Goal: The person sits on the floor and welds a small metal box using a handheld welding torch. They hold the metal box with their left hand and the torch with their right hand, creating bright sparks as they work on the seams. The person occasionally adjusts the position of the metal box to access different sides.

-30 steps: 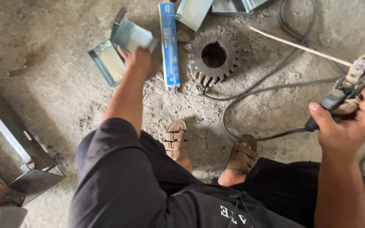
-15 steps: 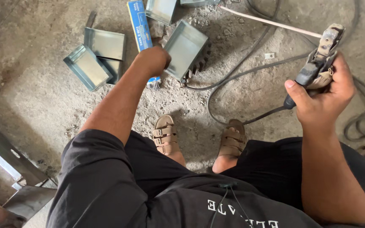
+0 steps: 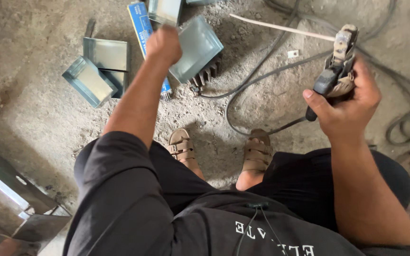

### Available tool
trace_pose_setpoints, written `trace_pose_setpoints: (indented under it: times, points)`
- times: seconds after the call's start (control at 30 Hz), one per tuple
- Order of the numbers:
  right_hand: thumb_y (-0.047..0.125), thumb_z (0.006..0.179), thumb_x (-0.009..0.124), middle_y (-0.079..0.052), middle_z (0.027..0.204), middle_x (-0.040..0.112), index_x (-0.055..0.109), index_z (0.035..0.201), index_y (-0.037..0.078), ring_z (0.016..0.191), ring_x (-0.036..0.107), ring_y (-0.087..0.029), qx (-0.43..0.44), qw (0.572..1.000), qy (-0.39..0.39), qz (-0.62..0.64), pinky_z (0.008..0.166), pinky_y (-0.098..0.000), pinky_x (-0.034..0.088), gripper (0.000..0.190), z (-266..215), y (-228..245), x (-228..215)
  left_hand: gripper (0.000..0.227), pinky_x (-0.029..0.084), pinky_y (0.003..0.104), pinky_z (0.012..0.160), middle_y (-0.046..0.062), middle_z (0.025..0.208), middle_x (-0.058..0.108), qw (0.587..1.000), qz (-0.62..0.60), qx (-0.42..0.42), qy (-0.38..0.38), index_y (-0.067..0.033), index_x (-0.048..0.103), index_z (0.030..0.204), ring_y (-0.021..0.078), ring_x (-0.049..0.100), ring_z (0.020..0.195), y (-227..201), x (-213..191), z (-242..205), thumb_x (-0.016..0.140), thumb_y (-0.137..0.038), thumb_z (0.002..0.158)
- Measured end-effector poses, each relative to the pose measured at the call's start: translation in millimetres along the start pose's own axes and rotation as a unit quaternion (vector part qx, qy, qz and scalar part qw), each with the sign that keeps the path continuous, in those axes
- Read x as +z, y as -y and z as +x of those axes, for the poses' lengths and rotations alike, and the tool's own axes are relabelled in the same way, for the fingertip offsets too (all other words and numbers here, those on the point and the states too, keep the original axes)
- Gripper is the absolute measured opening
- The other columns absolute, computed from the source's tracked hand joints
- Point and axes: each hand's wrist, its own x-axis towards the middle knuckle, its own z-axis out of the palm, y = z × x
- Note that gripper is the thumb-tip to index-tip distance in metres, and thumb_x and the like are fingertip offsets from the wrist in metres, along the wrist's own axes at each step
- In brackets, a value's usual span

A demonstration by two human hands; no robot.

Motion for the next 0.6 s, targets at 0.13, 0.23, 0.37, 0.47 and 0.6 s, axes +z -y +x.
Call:
trace_pose_setpoints:
  times: [0.13, 0.23, 0.37, 0.47, 0.6]
  points:
    - [0.03, 0.093, 0.091, 0.0, 0.094, 0.059, 0.063, 0.117, -0.001, 0.077, 0.053, -0.008, 0.036, 0.999, 0.009, 0.025, 0.071, -0.0217, 0.045, 0.048, -8, -8, -13, 0.041, 0.055, 0.049, 0.091, 0.021, 0.117, 0.071, 0.983, -0.047, 0.159, -0.082, -0.0088, 0.064, 0.128, 0.0411, 0.068, 0.107, 0, -28, -8, 0.067, -0.003, 0.087]
    - [0.031, 0.093, 0.09, -0.001, 0.092, 0.058, 0.06, 0.112, -0.001, 0.077, 0.055, -0.01, 0.041, 0.999, 0.028, 0.012, 0.072, -0.022, 0.046, 0.048, -13, -5, -19, 0.063, 0.053, 0.049, 0.088, 0.02, 0.115, 0.07, 0.977, -0.014, 0.203, -0.06, -0.0166, 0.064, 0.136, 0.0409, 0.066, 0.106, -2, -39, -20, 0.075, -0.003, 0.076]
    - [0.035, 0.091, 0.091, -0.005, 0.105, 0.063, 0.06, 0.127, -0.004, 0.091, 0.064, -0.011, -0.026, 0.997, 0.03, -0.06, 0.081, -0.0242, 0.055, 0.062, -15, 7, -18, 0.06, 0.054, 0.049, 0.089, 0.015, 0.119, 0.07, 0.978, 0.013, 0.198, -0.058, -0.0245, 0.07, 0.13, 0.0378, 0.067, 0.106, -2, -43, -25, 0.088, -0.017, 0.072]
    - [0.034, 0.091, 0.094, -0.008, 0.108, 0.067, 0.06, 0.134, -0.006, 0.093, 0.067, -0.012, -0.059, 0.994, 0.037, -0.083, 0.083, -0.0255, 0.058, 0.067, -18, 17, -18, 0.06, 0.054, 0.048, 0.088, 0.015, 0.117, 0.071, 0.979, 0.021, 0.189, -0.073, -0.0252, 0.072, 0.128, 0.0362, 0.068, 0.105, 2, -41, -25, 0.09, -0.02, 0.071]
    - [0.032, 0.089, 0.091, -0.007, 0.103, 0.069, 0.061, 0.136, -0.006, 0.089, 0.068, -0.012, -0.051, 0.994, 0.055, -0.076, 0.08, -0.0243, 0.058, 0.067, -23, 25, -21, 0.055, 0.055, 0.05, 0.081, 0.014, 0.107, 0.074, 0.986, -0.011, 0.147, -0.076, -0.0262, 0.073, 0.128, 0.036, 0.069, 0.098, 4, -38, -24, 0.089, -0.027, 0.076]
